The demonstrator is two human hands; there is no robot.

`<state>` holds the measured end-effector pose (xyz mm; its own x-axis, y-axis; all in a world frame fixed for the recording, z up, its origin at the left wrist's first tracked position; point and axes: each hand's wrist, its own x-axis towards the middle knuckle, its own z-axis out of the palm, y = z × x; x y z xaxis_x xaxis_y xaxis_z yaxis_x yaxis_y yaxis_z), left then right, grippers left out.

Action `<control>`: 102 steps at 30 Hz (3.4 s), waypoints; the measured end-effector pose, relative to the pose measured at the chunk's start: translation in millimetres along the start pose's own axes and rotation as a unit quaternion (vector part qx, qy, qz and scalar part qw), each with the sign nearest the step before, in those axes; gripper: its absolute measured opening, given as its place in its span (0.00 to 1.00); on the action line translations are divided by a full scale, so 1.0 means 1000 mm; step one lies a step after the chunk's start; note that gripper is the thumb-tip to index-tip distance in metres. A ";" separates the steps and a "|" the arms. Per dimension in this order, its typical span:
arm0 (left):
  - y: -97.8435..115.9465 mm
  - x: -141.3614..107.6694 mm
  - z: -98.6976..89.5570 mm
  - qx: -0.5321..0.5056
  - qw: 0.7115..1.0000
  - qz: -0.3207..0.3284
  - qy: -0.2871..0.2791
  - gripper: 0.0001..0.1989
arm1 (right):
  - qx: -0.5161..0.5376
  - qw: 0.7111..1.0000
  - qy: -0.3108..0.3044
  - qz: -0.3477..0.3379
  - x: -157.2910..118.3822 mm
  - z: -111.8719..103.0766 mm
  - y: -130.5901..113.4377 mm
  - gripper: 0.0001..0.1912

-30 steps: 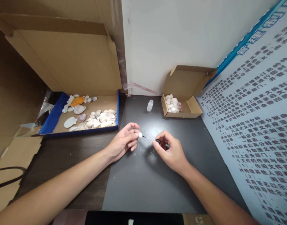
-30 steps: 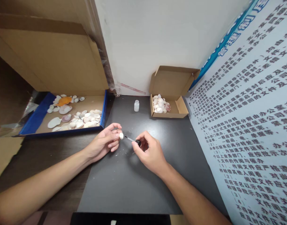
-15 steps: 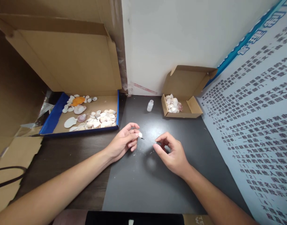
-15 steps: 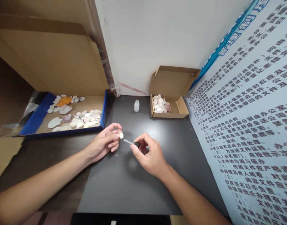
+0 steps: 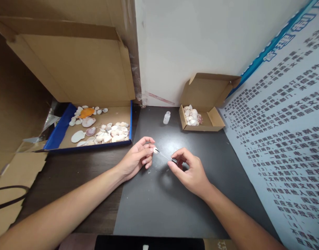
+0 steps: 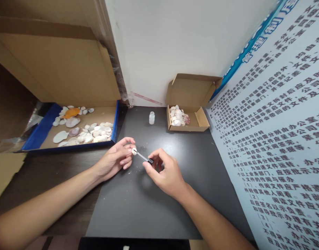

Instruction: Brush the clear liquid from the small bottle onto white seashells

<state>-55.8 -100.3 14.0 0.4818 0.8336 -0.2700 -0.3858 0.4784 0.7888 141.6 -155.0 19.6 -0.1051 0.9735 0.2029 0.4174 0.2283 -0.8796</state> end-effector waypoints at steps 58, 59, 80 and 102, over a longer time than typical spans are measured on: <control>-0.004 -0.001 0.000 0.049 0.998 0.019 -0.017 0.14 | -0.031 0.999 0.006 0.033 0.004 -0.002 0.004 0.06; -0.004 -0.001 0.000 0.048 0.999 0.018 -0.015 0.14 | -0.026 0.999 0.008 0.038 0.004 -0.002 0.004 0.06; -0.002 -0.001 -0.001 0.032 0.999 0.019 0.009 0.12 | 0.008 0.998 -0.017 0.052 0.004 0.000 0.004 0.07; -0.001 -0.003 0.001 0.029 0.999 -0.018 -0.030 0.14 | 0.051 0.998 -0.021 0.021 -0.002 0.005 -0.002 0.05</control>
<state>-56.4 -103.7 14.9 0.5416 0.7972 -0.2668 -0.3223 0.4900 0.8100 136.9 -157.9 18.9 -0.1279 0.9805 0.1489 0.3278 0.1835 -0.9268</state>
